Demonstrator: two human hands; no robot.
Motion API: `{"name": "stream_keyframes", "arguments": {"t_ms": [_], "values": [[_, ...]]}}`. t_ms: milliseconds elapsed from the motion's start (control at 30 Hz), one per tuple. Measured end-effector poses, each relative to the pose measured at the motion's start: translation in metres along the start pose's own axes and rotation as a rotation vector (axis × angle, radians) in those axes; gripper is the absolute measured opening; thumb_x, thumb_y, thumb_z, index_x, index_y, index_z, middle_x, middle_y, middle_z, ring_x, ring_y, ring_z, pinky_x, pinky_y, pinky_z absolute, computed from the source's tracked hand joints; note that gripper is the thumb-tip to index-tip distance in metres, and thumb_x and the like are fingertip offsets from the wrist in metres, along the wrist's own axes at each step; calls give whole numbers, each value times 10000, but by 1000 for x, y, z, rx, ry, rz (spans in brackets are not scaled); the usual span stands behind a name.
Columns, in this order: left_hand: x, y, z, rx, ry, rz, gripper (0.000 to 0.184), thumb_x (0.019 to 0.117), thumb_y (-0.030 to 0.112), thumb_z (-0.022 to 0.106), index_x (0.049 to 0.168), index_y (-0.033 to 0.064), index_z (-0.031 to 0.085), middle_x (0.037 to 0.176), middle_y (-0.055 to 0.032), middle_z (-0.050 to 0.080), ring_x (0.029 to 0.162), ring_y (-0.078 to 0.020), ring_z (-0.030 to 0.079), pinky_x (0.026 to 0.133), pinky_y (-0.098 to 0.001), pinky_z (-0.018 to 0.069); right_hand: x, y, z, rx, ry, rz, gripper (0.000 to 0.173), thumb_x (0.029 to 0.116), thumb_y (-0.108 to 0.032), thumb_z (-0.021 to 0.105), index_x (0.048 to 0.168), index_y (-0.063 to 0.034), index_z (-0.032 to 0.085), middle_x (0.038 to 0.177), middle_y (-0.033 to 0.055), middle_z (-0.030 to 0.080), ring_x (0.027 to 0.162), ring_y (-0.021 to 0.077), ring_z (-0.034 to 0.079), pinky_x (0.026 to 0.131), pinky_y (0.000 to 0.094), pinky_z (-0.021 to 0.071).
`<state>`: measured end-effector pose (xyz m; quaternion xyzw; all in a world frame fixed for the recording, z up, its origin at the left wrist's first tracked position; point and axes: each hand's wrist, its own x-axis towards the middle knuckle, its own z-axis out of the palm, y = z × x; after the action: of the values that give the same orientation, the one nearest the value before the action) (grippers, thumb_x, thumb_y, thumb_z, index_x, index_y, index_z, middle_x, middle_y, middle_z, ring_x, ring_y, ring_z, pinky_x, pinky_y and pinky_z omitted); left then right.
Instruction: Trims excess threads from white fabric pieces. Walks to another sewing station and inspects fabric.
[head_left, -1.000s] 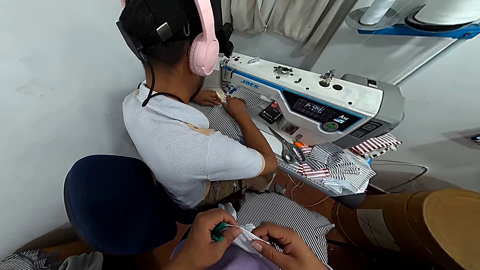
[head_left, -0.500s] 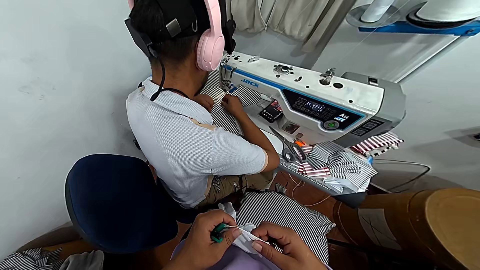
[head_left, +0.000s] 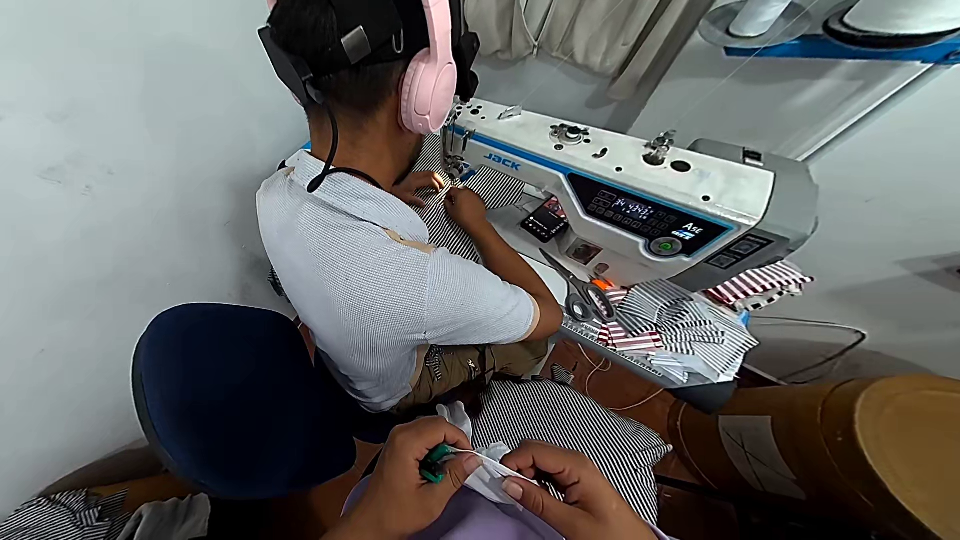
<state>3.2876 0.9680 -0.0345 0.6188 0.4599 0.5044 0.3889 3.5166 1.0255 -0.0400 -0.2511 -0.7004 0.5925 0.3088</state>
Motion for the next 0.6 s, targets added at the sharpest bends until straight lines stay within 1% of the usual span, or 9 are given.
{"name": "stream_keyframes", "arguments": {"t_ms": [433,600], "values": [[-1,0,-1,8,-3,-4,262,1005,240,657,928,-10,678,803,-42,643,740,6,572,671,-132,471,0,1,1,4,-6,0,194,994,-217,657,968,-31,704,829,-14,664,731,-57,565,661,102,468],[-1,0,-1,10,3,-7,262,1006,242,656,932,-8,677,807,-41,642,740,7,571,671,-130,470,1,3,2,-3,5,-1,200,993,-233,661,965,-40,706,807,-21,654,713,-58,557,640,98,458]]}}
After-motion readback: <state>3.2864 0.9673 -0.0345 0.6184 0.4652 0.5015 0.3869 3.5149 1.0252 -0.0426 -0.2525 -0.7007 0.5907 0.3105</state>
